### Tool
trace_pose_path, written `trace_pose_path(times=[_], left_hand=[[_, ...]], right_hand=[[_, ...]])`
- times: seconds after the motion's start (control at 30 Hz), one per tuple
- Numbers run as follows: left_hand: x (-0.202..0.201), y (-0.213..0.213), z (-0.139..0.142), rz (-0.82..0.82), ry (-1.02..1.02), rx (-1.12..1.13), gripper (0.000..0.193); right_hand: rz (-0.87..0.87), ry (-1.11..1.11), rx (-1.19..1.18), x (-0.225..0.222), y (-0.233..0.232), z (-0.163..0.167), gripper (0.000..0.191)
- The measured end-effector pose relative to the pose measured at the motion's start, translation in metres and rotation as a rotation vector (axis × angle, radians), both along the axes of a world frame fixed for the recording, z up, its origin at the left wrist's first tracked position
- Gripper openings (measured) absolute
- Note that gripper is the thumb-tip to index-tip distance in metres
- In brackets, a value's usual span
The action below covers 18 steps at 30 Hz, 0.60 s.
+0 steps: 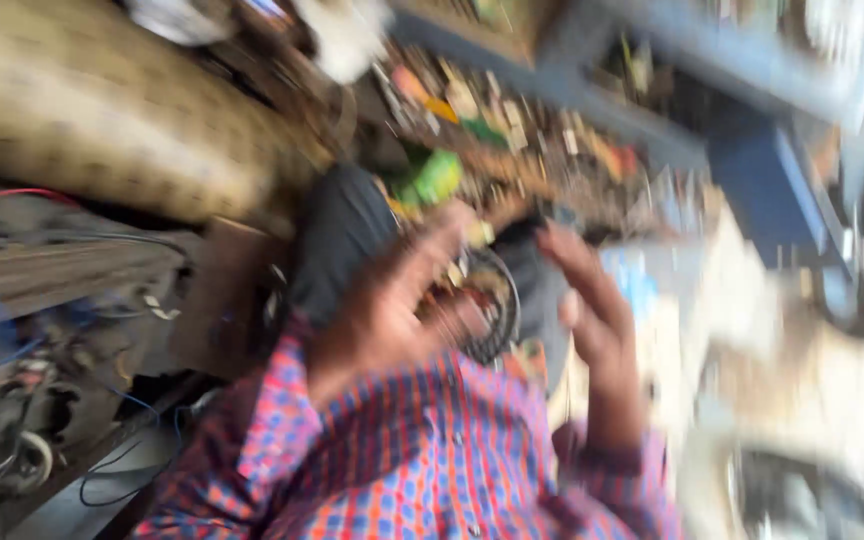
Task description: The person sits on the ground with a fan motor armature resting on a fan cage on their lap. They fit and press small components onto the armature shaft, turn the rotor, and work the copper windings by hand, occasionally reaching to the cluttered workbench beside them for parts.
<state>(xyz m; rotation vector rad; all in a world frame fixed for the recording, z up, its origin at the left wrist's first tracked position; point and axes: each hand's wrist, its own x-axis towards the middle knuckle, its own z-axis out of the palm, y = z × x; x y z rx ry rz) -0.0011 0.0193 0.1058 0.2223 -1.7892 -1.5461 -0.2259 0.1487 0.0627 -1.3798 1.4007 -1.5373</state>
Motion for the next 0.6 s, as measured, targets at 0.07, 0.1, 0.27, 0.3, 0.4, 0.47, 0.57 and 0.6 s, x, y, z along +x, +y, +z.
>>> trace_pose_path(times=[0.07, 0.1, 0.27, 0.3, 0.4, 0.47, 0.57, 0.6], left_hand=[[-0.004, -0.017, -0.018, 0.166, -0.179, -0.428, 0.048], [-0.008, -0.025, -0.027, 0.119, -0.222, -0.468, 0.039], [-0.025, -0.036, -0.073, -0.022, -0.246, -0.596, 0.021], [-0.026, -0.036, -0.080, -0.028, -0.255, -0.585, 0.020], [-0.023, -0.033, -0.100, -0.035, -0.266, -0.526, 0.020], [-0.021, -0.031, -0.110, -0.014, -0.244, -0.500, 0.021], [-0.018, -0.029, -0.115, 0.019, -0.206, -0.425, 0.022], [-0.017, -0.028, -0.115, 0.005, -0.209, -0.364, 0.021]], right_hand=[[0.079, 0.057, 0.085, -0.020, -0.004, -0.008, 0.048], [0.158, 0.061, 0.087, -0.026, -0.008, -0.015, 0.043], [0.449, 0.222, 0.201, -0.043, -0.034, -0.051, 0.034], [0.498, 0.221, 0.203, -0.046, -0.038, -0.056, 0.034], [0.544, 0.374, 0.143, -0.054, -0.044, -0.064, 0.031], [0.534, 0.392, 0.285, -0.057, -0.044, -0.062, 0.024], [0.370, 0.563, 0.273, -0.052, -0.035, -0.041, 0.017], [0.292, 0.645, 0.226, -0.049, -0.031, -0.030, 0.017]])
